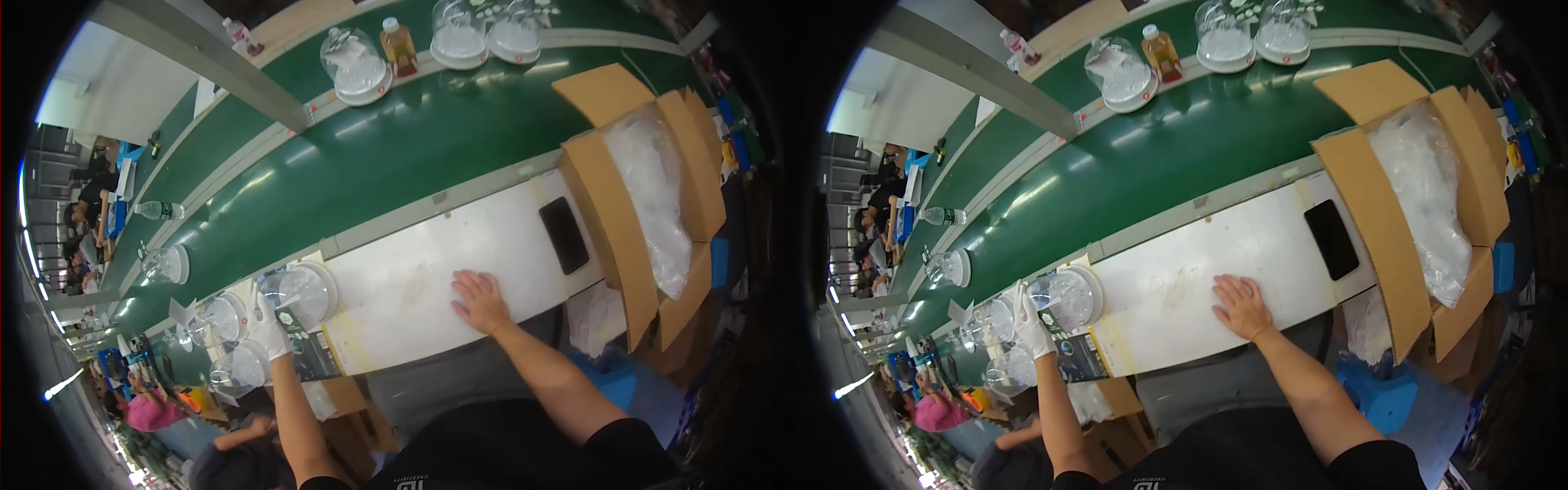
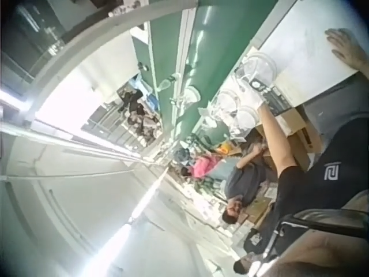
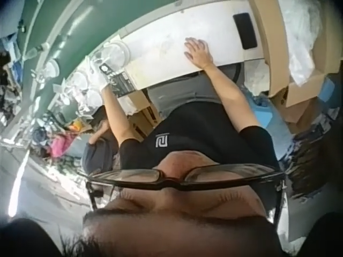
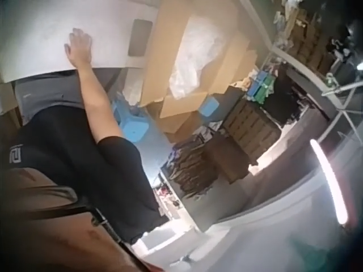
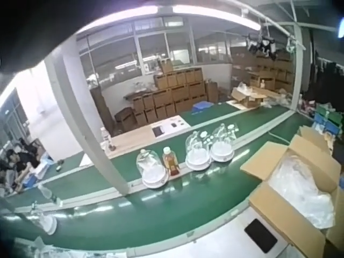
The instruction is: Inspecting and packing decorative LED light domes into a cardboard shipping carton on an assembly line.
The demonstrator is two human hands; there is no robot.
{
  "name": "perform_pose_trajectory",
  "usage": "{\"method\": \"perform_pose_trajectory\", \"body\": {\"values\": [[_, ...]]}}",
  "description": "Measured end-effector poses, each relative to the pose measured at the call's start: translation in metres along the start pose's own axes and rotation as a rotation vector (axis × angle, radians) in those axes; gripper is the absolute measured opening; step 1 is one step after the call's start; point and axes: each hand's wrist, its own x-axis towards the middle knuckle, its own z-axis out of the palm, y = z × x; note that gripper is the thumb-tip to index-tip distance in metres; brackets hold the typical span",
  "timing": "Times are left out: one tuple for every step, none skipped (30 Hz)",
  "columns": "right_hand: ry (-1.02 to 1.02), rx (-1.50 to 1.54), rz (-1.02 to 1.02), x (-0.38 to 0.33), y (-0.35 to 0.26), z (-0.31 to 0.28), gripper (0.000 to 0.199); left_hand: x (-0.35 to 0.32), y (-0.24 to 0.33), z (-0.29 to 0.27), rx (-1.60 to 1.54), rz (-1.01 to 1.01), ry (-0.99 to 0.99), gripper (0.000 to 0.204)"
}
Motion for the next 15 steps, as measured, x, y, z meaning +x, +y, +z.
{"method": "perform_pose_trajectory", "body": {"values": [[0.028,-0.012,-0.014,0.006,0.005,0.003,0.041,0.001,-0.004,0.002,-0.065,-0.011,0.012,0.04],[0.038,0.019,-0.023,0.005,0.001,0.001,0.041,-0.002,0.008,0.002,-0.045,0.005,0.009,0.041],[0.048,0.051,-0.033,0.004,-0.003,-0.002,0.041,0.0,0.008,0.003,-0.108,0.012,-0.002,0.042],[0.065,0.072,-0.058,0.006,-0.008,-0.004,0.04,0.001,0.004,-0.003,-0.165,0.019,-0.006,0.043],[0.093,0.088,-0.061,0.005,-0.008,-0.006,0.039,-0.001,0.006,-0.01,-0.074,0.08,-0.02,0.043],[0.119,0.106,-0.069,0.003,-0.01,-0.009,0.039,-0.002,0.007,-0.011,0.0,0.165,-0.041,0.042],[0.125,0.133,-0.087,0.004,-0.017,-0.011,0.038,0.001,-0.011,-0.023,0.062,0.216,-0.033,0.04],[0.128,0.119,-0.096,0.006,-0.016,-0.01,0.037,0.004,-0.022,-0.023,0.059,0.266,-0.03,0.039],[0.114,0.1,-0.102,0.001,-0.015,-0.003,0.036,0.002,-0.025,-0.027,0.157,0.149,-0.036,0.04],[0.128,0.123,-0.095,-0.006,-0.009,-0.002,0.031,0.001,-0.015,-0.023,0.251,0.152,-0.03,0.041],[0.188,0.18,-0.075,-0.015,-0.003,-0.001,0.029,0.001,-0.012,-0.025,0.263,0.263,-0.02,0.041],[0.24,0.222,-0.012,-0.034,0.006,0.0,0.027,-0.008,0.018,-0.008,0.32,0.27,-0.053,0.04],[0.282,0.327,0.01,-0.04,-0.022,-0.007,0.021,-0.004,0.003,-0.033,0.407,0.397,0.038,0.038],[0.293,0.363,0.041,-0.059,-0.024,-0.008,0.02,-0.012,0.026,-0.027,0.608,0.414,0.007,0.035],[0.307,0.418,0.037,-0.071,-0.033,-0.009,0.018,-0.009,0.025,-0.038,0.772,0.572,0.062,0.035]]}}
